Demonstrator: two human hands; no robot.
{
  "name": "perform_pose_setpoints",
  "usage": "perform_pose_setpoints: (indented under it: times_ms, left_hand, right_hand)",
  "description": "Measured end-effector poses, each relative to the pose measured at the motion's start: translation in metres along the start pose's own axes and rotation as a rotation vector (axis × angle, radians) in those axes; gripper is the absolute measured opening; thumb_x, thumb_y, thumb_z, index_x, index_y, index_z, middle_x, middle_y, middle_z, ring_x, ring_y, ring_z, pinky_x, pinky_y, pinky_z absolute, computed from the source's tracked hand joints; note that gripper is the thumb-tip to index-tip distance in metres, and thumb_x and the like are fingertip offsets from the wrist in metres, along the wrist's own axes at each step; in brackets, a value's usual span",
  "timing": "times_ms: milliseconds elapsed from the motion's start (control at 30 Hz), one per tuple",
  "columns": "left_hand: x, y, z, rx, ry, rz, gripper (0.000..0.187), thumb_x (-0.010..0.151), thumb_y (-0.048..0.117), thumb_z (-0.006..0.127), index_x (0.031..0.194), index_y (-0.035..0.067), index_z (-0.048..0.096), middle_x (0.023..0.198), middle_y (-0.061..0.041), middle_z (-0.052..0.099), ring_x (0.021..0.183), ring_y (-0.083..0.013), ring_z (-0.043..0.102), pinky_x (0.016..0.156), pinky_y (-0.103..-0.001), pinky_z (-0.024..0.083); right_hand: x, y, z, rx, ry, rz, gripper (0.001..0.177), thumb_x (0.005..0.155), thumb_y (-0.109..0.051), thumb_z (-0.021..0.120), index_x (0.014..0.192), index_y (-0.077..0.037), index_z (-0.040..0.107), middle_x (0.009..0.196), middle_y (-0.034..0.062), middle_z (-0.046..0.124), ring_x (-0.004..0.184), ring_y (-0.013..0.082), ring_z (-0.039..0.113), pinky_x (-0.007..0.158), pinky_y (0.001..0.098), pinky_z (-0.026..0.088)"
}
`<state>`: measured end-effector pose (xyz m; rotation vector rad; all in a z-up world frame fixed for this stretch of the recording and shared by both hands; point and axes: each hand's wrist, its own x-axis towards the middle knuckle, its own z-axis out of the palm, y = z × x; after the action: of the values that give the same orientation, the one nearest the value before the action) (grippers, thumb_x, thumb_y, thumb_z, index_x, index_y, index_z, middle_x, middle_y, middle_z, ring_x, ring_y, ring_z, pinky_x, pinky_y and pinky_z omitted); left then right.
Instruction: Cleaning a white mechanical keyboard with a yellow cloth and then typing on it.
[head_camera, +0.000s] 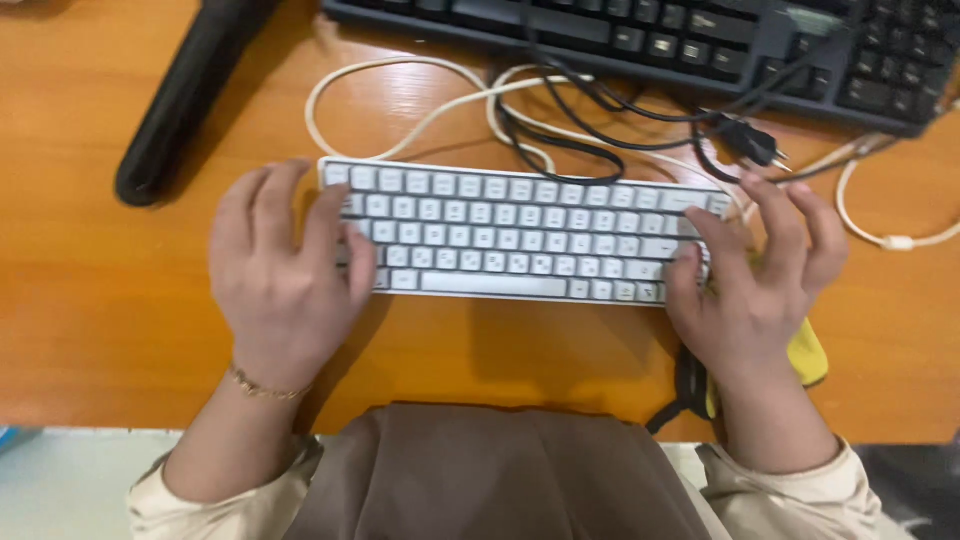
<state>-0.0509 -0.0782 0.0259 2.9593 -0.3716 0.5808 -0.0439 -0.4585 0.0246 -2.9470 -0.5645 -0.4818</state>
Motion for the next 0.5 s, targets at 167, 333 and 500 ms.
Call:
perform_pose_setpoints:
  times_ms: [167, 333, 500]
  left_hand:
    - [0.011, 0.008, -0.010, 0.016, -0.002, 0.003, 0.022, 0.094, 0.012, 0.071, 0.113, 0.002, 0.076, 0.130, -0.016, 0.062, 0.123, -0.0344, 0.058, 0.104, -0.042, 0.052]
    - [0.006, 0.006, -0.007, 0.053, -0.006, 0.001, 0.020, 0.095, 0.013, 0.070, 0.112, 0.003, 0.076, 0.130, -0.014, 0.061, 0.123, -0.0329, 0.058, 0.103, -0.040, 0.051]
    - [0.007, 0.007, -0.008, 0.030, -0.003, -0.002, 0.021, 0.095, 0.013, 0.071, 0.113, 0.002, 0.075, 0.126, -0.015, 0.062, 0.120, -0.0326, 0.059, 0.102, -0.041, 0.050]
  right_hand:
    - [0.005, -0.001, -0.002, 0.004, 0.041, 0.051, 0.021, 0.094, -0.003, 0.072, 0.114, -0.004, 0.077, 0.146, 0.0120, 0.053, 0.140, 0.0331, 0.041, 0.117, 0.0429, 0.040]
    - [0.010, -0.002, -0.004, -0.012, 0.036, 0.054, 0.019, 0.092, -0.004, 0.073, 0.111, -0.004, 0.077, 0.144, 0.0111, 0.056, 0.137, 0.0319, 0.043, 0.115, 0.0420, 0.040]
    - [-0.005, 0.006, 0.006, 0.018, 0.025, 0.065, 0.025, 0.094, -0.004, 0.069, 0.118, -0.006, 0.075, 0.139, 0.0086, 0.060, 0.134, 0.0313, 0.048, 0.116, 0.0409, 0.038]
